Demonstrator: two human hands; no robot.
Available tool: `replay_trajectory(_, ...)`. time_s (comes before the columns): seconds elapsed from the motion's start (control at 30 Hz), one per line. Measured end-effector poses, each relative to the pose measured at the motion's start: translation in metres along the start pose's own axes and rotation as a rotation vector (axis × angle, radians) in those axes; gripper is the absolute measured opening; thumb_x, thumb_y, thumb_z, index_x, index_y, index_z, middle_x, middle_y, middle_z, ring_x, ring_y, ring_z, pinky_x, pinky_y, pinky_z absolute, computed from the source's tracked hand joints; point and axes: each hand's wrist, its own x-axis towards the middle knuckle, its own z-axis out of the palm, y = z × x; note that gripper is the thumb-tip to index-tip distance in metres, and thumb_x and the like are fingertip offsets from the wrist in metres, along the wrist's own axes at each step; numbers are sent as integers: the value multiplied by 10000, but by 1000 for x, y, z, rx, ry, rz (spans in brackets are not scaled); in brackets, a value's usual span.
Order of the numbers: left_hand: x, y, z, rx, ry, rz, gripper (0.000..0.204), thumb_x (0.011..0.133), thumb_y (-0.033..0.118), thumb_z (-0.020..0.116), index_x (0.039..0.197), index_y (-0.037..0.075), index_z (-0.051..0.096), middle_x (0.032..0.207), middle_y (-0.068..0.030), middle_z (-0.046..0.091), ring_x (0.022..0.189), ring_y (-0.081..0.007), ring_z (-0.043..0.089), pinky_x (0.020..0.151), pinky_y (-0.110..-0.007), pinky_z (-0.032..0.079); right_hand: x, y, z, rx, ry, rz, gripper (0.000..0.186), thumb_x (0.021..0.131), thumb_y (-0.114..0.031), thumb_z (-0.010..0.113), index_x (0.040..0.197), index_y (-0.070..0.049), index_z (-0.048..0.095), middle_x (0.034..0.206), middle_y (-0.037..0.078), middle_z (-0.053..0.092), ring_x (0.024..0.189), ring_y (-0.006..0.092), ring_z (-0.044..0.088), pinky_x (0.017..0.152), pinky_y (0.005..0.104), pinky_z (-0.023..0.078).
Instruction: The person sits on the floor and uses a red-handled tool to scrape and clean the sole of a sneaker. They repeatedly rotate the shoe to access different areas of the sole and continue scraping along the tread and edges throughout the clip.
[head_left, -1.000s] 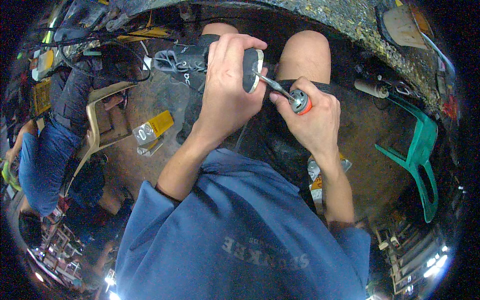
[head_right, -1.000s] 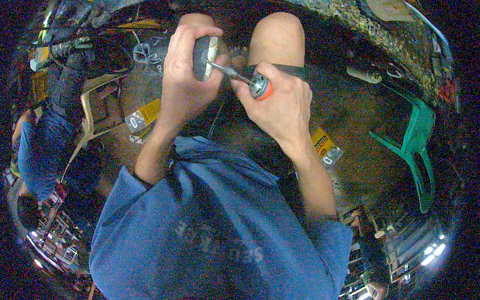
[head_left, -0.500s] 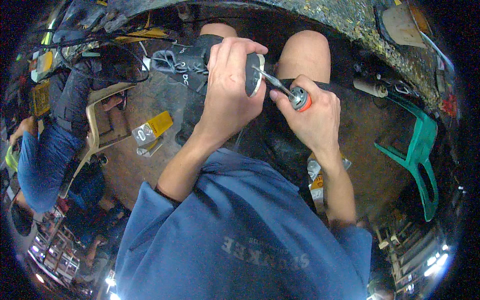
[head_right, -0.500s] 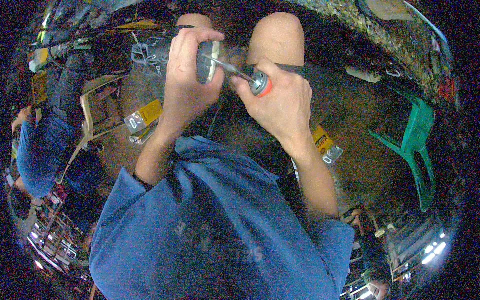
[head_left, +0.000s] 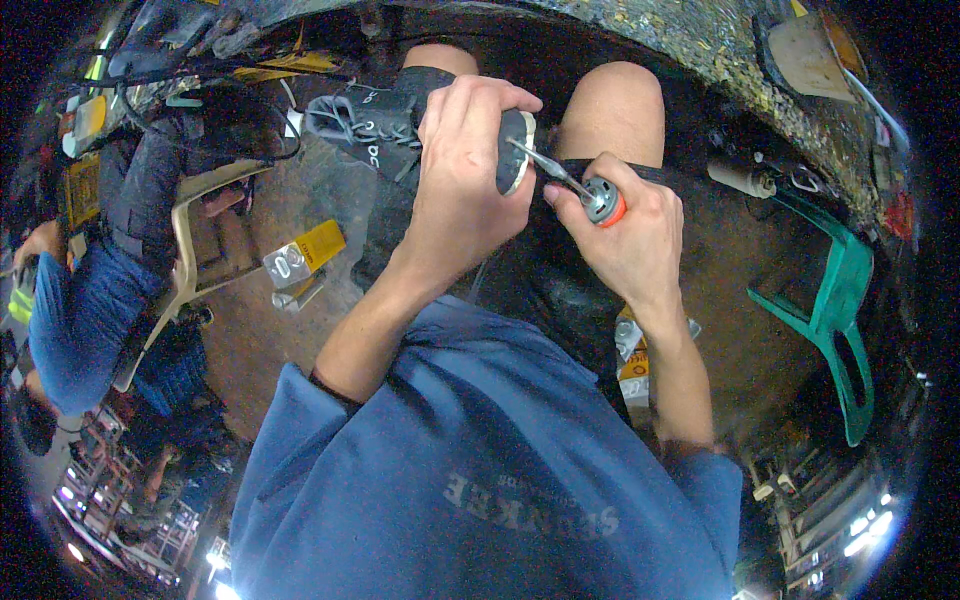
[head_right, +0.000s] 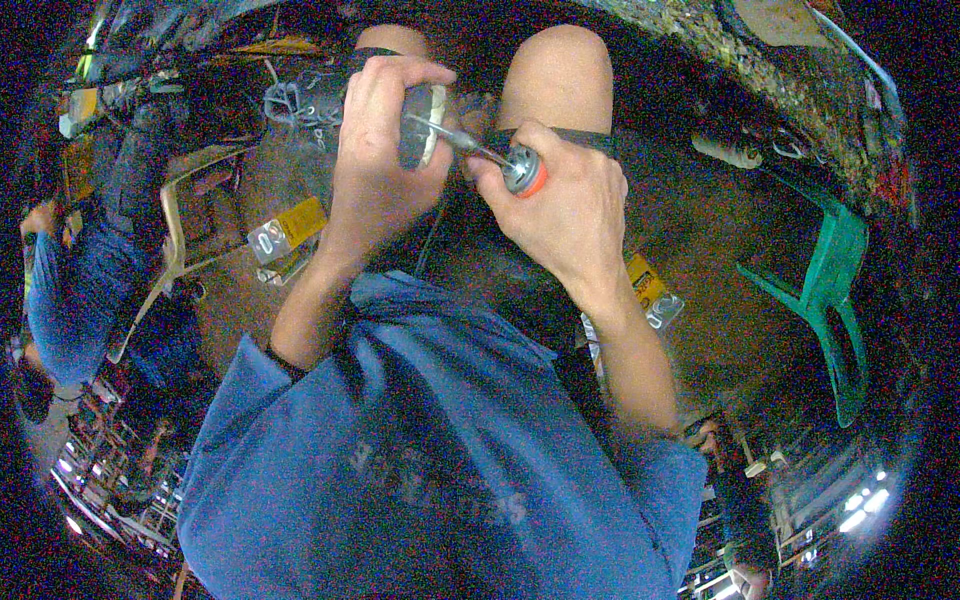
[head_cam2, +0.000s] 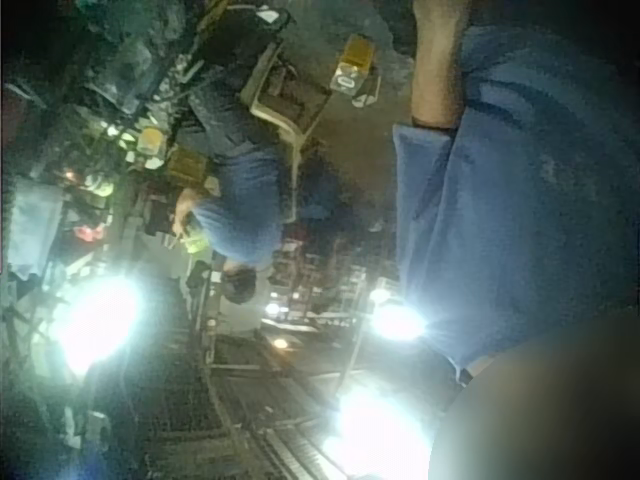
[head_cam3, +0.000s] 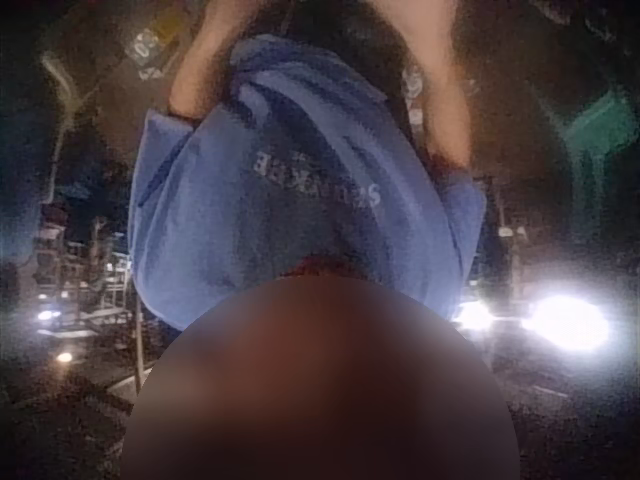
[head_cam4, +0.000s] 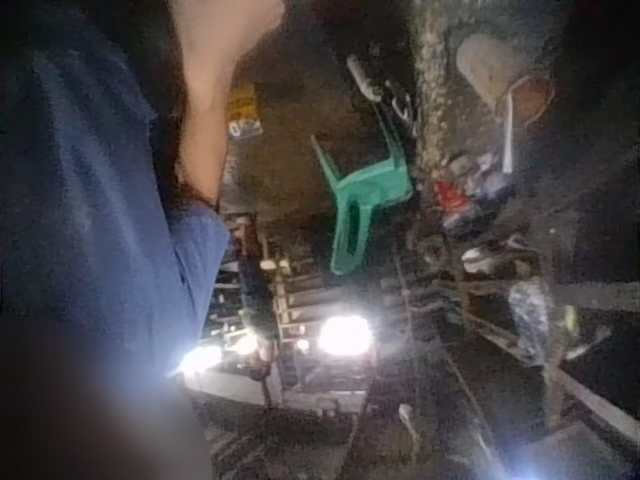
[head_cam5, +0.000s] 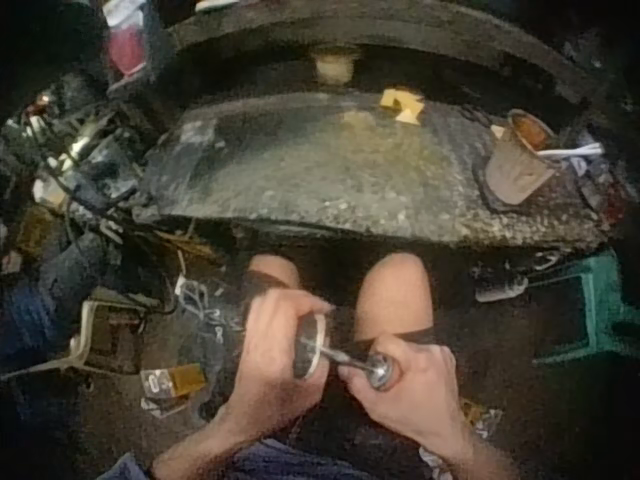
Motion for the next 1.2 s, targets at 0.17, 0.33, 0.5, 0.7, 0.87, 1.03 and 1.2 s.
replay_trajectory(0.17, 0, -1, 1, 13, 4, 5, 478, 752, -70, 728, 1219, 24, 680, 1195, -185, 660, 1149, -431, 615, 1023, -511, 489, -2, -2, 0, -14, -6, 18, 337, 886, -321, 944, 878, -61, 730, 677, 146, 674, 629, 405, 707, 622, 478, 553)
replay_trajectory(0.33, -1, 0, -1, 11, -8, -10, 497, 743, -71, 744, 1225, 27, 679, 1197, -184, 659, 1155, -432, 615, 1024, -512, 488, -2, 0, 0, -15, 17, -5, 340, 890, -327, 941, 880, -66, 723, 677, 148, 676, 638, 407, 716, 617, 486, 550)
replay_trajectory(0.5, 0, -1, 1, 22, 3, 16, 523, 729, -66, 754, 1237, 34, 676, 1198, -183, 656, 1158, -433, 613, 1025, -512, 484, -2, 0, 1, -25, -1, -14, 347, 888, -333, 941, 871, -72, 712, 674, 148, 673, 632, 404, 710, 610, 484, 546)
replay_trajectory(0.7, -1, -2, 0, 14, -10, 8, 516, 732, -58, 757, 1233, 39, 679, 1192, -182, 656, 1158, -431, 610, 1020, -514, 479, -2, -1, 1, -22, -2, 1, 336, 890, -323, 929, 859, -75, 705, 670, 144, 672, 621, 398, 704, 610, 484, 545)
replay_trajectory(0.87, -2, -2, 2, 22, -15, -11, 502, 743, -50, 760, 1230, 42, 680, 1194, -178, 657, 1162, -431, 611, 1019, -513, 479, -1, 0, 0, -41, -8, -5, 323, 892, -323, 926, 868, -76, 719, 675, 145, 683, 632, 399, 717, 622, 488, 552)
replay_trajectory(1.03, -2, -3, 1, 24, -13, -11, 499, 749, -49, 761, 1233, 44, 682, 1197, -173, 658, 1161, -428, 612, 1021, -507, 482, -1, 1, 1, -26, 8, -7, 317, 898, -322, 920, 870, -76, 722, 680, 147, 690, 649, 400, 729, 624, 492, 553)
replay_trajectory(1.2, -2, -2, 0, 33, -19, -17, 491, 758, -48, 759, 1235, 44, 685, 1201, -170, 659, 1155, -421, 613, 1019, -504, 483, -1, 2, 0, -35, -5, 11, 323, 897, -319, 921, 869, -70, 718, 674, 148, 678, 636, 395, 717, 621, 492, 546)
